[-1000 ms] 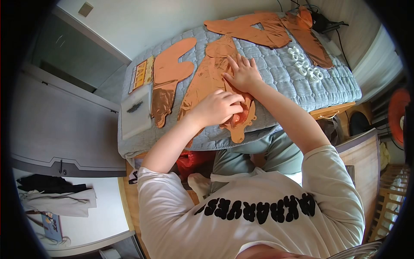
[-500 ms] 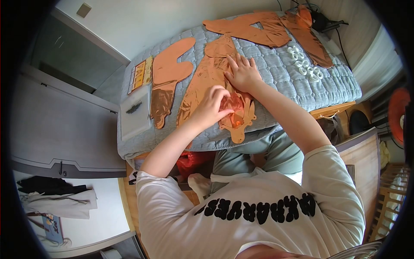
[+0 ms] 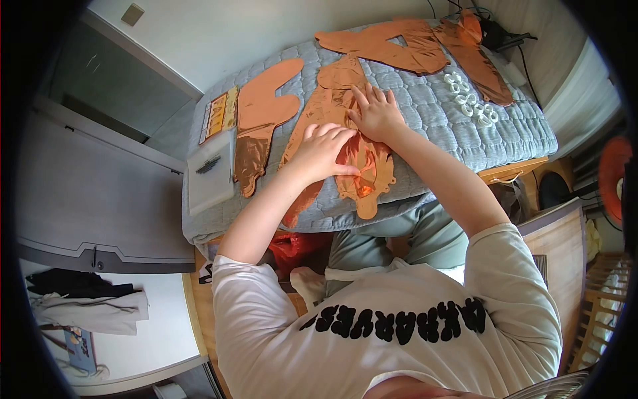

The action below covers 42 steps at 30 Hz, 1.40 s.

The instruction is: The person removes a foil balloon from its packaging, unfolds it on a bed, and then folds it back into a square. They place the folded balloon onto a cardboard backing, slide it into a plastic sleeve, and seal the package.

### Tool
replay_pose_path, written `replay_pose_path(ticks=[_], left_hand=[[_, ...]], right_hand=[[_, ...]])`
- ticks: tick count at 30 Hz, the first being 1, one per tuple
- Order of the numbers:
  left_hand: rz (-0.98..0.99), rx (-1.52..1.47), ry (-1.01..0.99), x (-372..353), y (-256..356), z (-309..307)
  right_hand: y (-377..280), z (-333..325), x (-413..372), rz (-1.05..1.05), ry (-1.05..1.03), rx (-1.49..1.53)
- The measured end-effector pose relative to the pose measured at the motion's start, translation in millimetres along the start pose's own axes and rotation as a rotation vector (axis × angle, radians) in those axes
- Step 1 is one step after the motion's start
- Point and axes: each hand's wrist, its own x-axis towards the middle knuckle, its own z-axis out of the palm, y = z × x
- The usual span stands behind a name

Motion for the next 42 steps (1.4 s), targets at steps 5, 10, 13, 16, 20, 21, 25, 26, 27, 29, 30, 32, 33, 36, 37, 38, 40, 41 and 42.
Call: replay_pose_path(ticks=[5, 10, 13, 16, 20, 21, 25, 26, 27, 29, 30, 32, 33, 36, 37, 38, 40, 41, 42], left_hand=[[-0.072, 0.021, -0.099, 11.9, -4.2, -5.1], [-0.137, -0.038, -0.279, 25.7, -5.8, -11.0], [-0.141, -0.076, -0.232, 22.8, -12.2, -2.2], [-0.183, -0.058, -0.229, 19.3, -8.3, -2.6], [-0.201, -0.048, -0.143, 10.2, -3.2, -4.1], [-0.17, -0.017, -0.139, 8.3, -0.8, -5.9], [-0.048, 0.004, -0.077, -7.9, 12.8, -8.1], [-0.058, 0.03, -0.089, -13.5, 15.9, -5.1], [-0.057, 0.028, -0.092, -19.0, 17.5, -1.0], [-0.04, 0.07, -0.008, -28.6, 22.6, 1.4], [-0.067, 0.055, -0.036, -33.1, 26.0, -1.0], [-0.078, 0.045, -0.04, -40.6, 35.2, -3.8], [-0.086, 0.038, -0.04, -44.7, 39.1, -3.5], [-0.076, 0.091, 0.06, -54.0, 50.7, 6.1], [-0.081, 0.094, 0.061, -59.7, 56.3, 7.5], [-0.111, 0.028, 0.115, -67.0, 65.0, 6.8], [-0.152, -0.113, 0.234, -83.6, 83.4, 5.1], [-0.175, -0.241, 0.328, -95.8, 89.0, 14.3], [-0.23, -0.331, 0.465, -105.4, 96.6, 16.9]], right_hand=[[-0.4, -1.3, -1.0, -0.005, 0.012, 0.012], [0.7, 0.9, 0.1, -0.007, 0.023, 0.035], [0.0, -4.3, -0.9, -0.006, 0.015, 0.046], [0.9, -2.6, 0.9, -0.004, 0.008, 0.041], [0.4, -4.5, -0.4, -0.006, -0.018, 0.011], [0.3, -5.1, -0.5, -0.005, -0.019, 0.011], [0.9, -3.3, 0.4, -0.006, -0.015, 0.025], [-0.6, -4.7, -0.4, -0.005, -0.004, 0.04], [-1.6, -6.3, -1.4, -0.004, -0.007, 0.041], [-2.2, -9.2, -1.8, 0.014, -0.03, 0.0], [-2.6, -9.7, -2.3, 0.012, -0.034, 0.001], [-2.5, -8.8, -2.1, 0.012, -0.014, 0.011], [-2.4, -7.4, -1.8, 0.008, -0.018, 0.012], [-2.2, -5.0, -1.4, 0.005, 0.008, 0.002], [-2.1, -4.6, -1.6, 0.006, 0.013, 0.003], [-1.9, -4.4, -1.7, 0.006, 0.019, 0.003], [-2.0, -4.8, -2.2, 0.004, 0.02, 0.002], [-2.3, -5.4, -2.2, 0.007, 0.019, 0.0], [-2.9, -5.5, -1.2, 0.015, 0.0, -0.001]])
